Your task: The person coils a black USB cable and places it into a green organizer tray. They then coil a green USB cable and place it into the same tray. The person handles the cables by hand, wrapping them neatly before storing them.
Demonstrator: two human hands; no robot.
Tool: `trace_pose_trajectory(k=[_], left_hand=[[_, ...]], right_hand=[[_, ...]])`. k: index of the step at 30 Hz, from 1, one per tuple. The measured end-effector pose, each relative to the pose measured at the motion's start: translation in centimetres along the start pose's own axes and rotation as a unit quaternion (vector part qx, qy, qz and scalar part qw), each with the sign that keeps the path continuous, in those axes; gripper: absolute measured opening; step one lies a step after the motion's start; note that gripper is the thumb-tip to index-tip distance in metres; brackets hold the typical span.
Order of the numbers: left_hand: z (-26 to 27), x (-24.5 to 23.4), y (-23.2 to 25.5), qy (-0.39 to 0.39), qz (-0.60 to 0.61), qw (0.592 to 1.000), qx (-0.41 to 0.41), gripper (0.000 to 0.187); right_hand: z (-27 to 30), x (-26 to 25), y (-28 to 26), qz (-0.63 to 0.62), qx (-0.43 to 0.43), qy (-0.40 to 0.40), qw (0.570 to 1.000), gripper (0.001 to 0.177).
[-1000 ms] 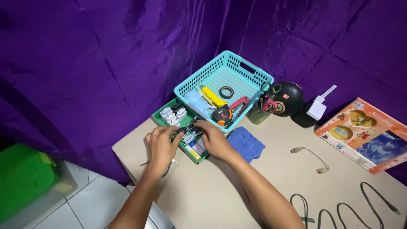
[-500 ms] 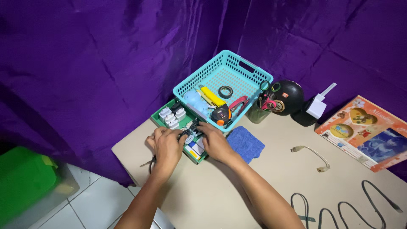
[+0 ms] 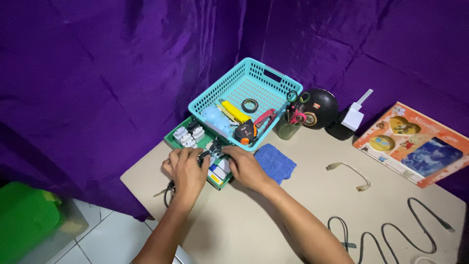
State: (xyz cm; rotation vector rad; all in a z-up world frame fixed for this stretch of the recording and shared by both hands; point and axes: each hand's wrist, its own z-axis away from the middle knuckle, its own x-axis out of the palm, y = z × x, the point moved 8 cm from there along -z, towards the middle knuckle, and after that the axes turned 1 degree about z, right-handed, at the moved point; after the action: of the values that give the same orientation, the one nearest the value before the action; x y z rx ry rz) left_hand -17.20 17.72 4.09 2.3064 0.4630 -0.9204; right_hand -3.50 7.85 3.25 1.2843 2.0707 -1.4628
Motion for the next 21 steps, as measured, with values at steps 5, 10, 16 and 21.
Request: trace_pose_trajectory(k=[5, 10, 16, 21], left_hand=[[-0.4, -0.7, 2.3, 0.022, 0.048, 0.998, 0.024, 0.022], [-0.3, -0.9, 5.9, 0.03, 0.131, 0.988, 0.078, 0.021], [0.4, 0.2, 11.8, 0.007, 0.211, 0.962, 0.175, 0.019], [1.8, 2.8, 16.7, -0.055, 0.266, 0.929, 0.25, 0.019]], right_hand=[[1.3, -2.4, 0.1, -0.038, 0.066, 0.02, 0.997, 0.026], [3.3, -5.9, 1.1, 0.038, 0.06, 0.086, 0.994, 0.024], [7.2, -8.5, 4.2, 0.131, 0.074, 0.077, 0.986, 0.048], [11.0, -9.7, 6.3, 0.153, 0.115, 0.047, 0.98, 0.068]])
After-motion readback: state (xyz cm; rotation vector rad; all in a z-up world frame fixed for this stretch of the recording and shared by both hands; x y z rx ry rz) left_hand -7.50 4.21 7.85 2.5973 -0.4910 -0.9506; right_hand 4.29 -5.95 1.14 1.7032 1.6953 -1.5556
